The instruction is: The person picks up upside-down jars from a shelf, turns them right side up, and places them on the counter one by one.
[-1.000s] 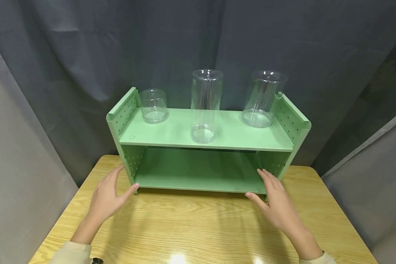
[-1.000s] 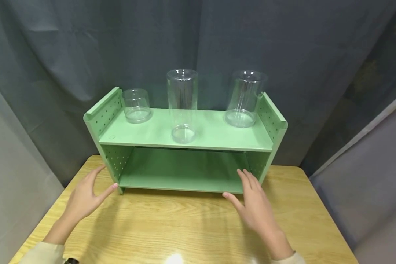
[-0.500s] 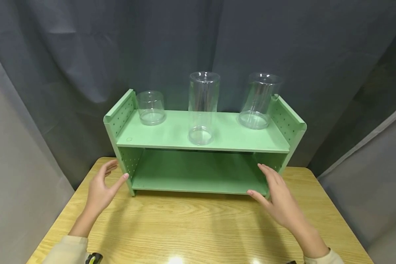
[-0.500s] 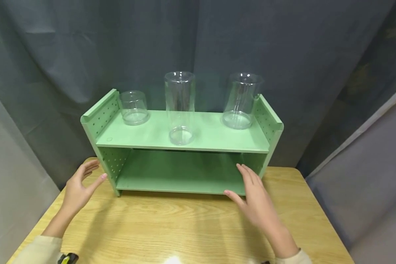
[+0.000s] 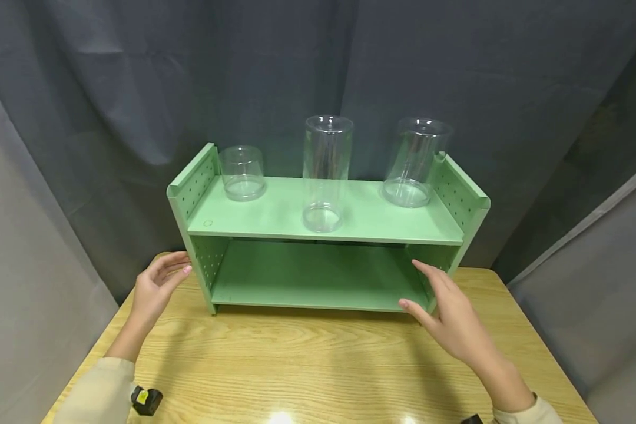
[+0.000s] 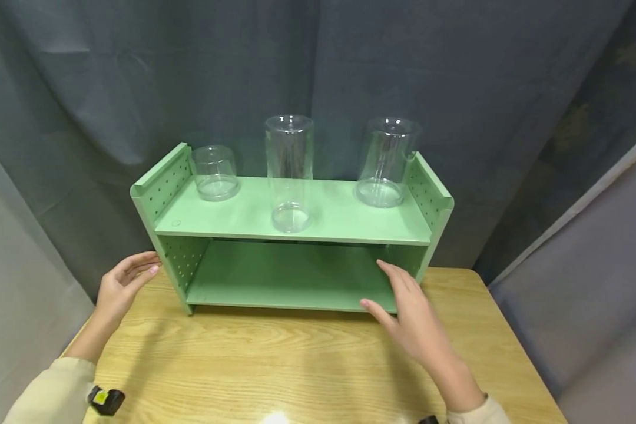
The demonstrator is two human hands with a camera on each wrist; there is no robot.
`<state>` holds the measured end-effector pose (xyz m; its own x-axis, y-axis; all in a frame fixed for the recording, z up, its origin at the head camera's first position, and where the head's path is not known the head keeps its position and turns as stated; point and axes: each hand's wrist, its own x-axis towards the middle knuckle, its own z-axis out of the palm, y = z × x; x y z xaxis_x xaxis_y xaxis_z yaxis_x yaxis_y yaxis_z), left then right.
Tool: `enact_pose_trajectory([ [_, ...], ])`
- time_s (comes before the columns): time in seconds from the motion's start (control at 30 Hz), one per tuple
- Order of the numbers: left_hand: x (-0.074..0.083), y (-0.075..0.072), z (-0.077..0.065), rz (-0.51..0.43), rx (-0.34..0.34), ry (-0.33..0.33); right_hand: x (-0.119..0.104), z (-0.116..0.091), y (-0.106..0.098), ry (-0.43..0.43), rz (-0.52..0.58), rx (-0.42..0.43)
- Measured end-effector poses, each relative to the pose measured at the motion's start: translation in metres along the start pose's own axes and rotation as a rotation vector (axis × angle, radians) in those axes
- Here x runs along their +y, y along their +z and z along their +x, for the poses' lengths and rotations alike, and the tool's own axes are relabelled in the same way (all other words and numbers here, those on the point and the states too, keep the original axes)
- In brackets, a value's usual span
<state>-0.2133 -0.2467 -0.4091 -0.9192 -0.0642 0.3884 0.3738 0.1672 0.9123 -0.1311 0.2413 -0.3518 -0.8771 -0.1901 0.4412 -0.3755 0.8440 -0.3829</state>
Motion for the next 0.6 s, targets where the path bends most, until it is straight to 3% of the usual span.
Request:
enact_pose_trajectory([
  [0.07, -0.003, -0.002, 0.002, -0.031, -0.002, -0.019, -0.001, 0.002, -0.002, -0.010, -0.010, 0.008],
  [0.3, -0.002, -0.002, 0.013, 0.068, 0.036, -0.135, -0.004, 0.010, -0.013, -0.046, -0.028, 0.034],
  [0.47, -0.003, -0.001, 0.019, 0.014, 0.038, -0.213, -0.006, 0.016, -0.020, -0.067, 0.006, 0.039],
  [0.6, -0.005, -0.001, 0.020, -0.057, 0.031, -0.228, -0.007, 0.021, -0.024, -0.086, 0.007, 0.039],
])
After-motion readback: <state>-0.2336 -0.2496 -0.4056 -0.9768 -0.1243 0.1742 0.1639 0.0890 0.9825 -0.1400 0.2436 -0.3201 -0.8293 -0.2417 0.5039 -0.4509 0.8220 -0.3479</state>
